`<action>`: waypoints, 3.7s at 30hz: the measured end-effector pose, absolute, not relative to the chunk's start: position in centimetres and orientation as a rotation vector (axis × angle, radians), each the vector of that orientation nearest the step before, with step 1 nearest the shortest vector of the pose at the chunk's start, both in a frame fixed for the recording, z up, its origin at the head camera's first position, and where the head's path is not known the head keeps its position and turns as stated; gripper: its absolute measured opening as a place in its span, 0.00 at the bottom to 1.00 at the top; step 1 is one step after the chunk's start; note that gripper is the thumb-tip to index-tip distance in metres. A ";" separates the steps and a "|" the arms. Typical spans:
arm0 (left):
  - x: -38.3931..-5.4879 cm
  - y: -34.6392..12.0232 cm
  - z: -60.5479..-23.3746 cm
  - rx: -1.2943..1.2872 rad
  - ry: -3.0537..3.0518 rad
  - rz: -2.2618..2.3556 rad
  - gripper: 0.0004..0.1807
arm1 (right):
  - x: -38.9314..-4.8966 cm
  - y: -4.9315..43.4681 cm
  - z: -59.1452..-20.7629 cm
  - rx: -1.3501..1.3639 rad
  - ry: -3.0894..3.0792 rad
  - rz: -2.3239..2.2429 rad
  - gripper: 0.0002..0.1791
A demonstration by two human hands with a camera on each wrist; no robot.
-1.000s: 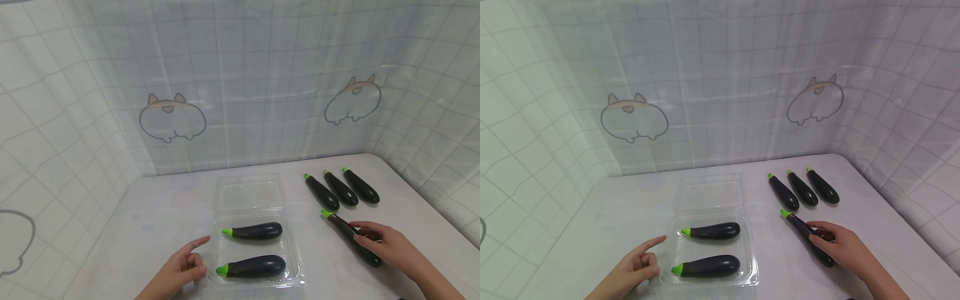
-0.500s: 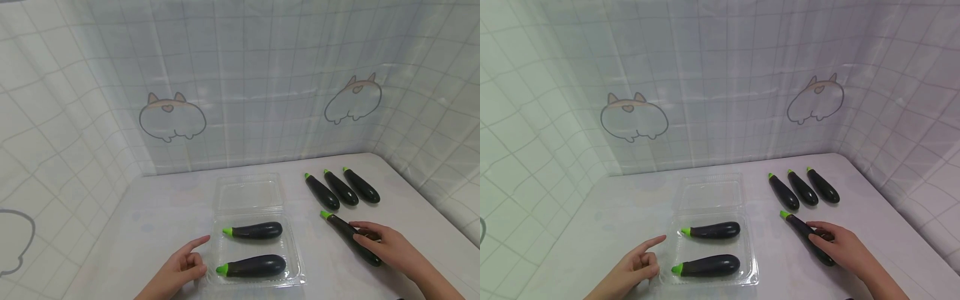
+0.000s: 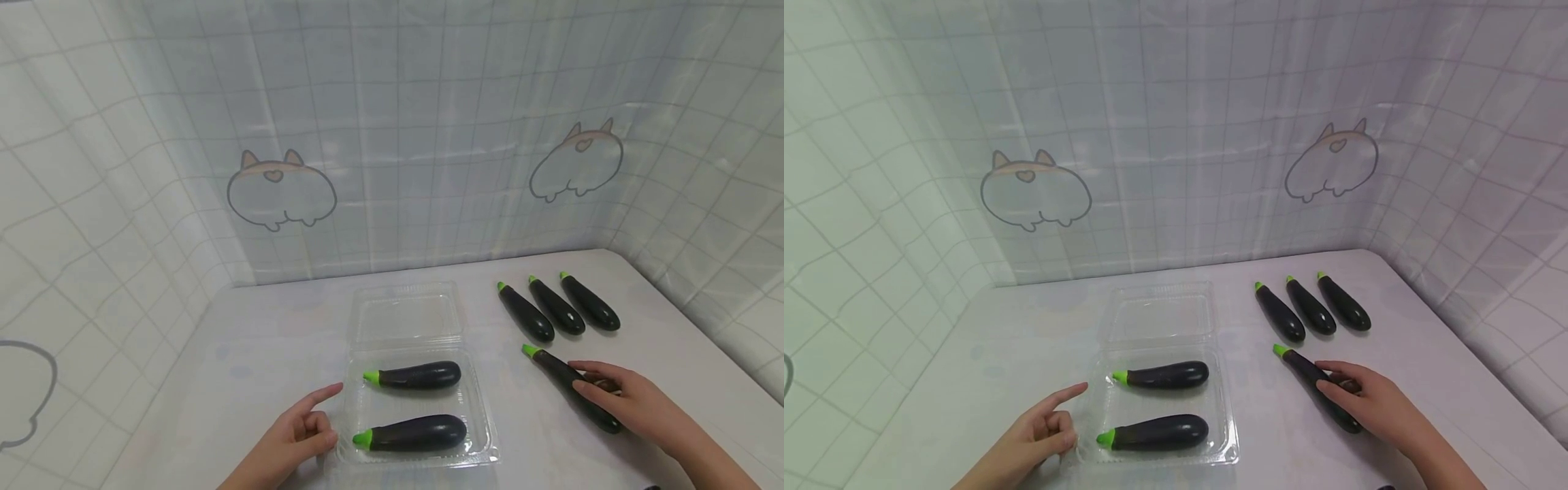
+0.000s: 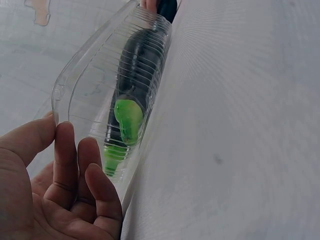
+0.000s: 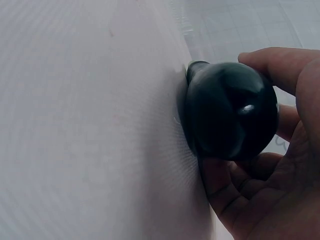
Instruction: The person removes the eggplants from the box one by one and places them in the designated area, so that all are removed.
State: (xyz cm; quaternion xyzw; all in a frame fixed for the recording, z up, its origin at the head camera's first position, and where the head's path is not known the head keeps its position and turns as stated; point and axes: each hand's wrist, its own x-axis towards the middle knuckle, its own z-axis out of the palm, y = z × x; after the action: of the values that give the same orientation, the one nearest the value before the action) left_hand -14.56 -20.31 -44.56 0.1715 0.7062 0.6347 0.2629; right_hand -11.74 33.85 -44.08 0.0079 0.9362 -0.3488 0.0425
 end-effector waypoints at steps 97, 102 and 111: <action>-14.5 -20.4 -44.5 0.422 1.946 1.707 0.36 | -11.4 32.8 -43.7 -0.168 2.860 -1.127 0.30; -14.5 -20.4 -44.6 0.420 1.939 1.711 0.36 | -11.5 32.9 -43.3 -0.142 2.844 -1.117 0.32; -15.1 -19.4 -44.7 0.419 1.975 1.683 0.36 | -12.1 33.0 -40.6 -0.352 2.967 -1.118 0.25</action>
State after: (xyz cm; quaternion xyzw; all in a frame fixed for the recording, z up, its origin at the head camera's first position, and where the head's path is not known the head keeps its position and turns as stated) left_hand -15.07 -19.44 -44.72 0.1544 0.7268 0.6193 0.2536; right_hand -12.12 33.03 -40.60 -0.1104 0.9298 -0.3502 -0.0244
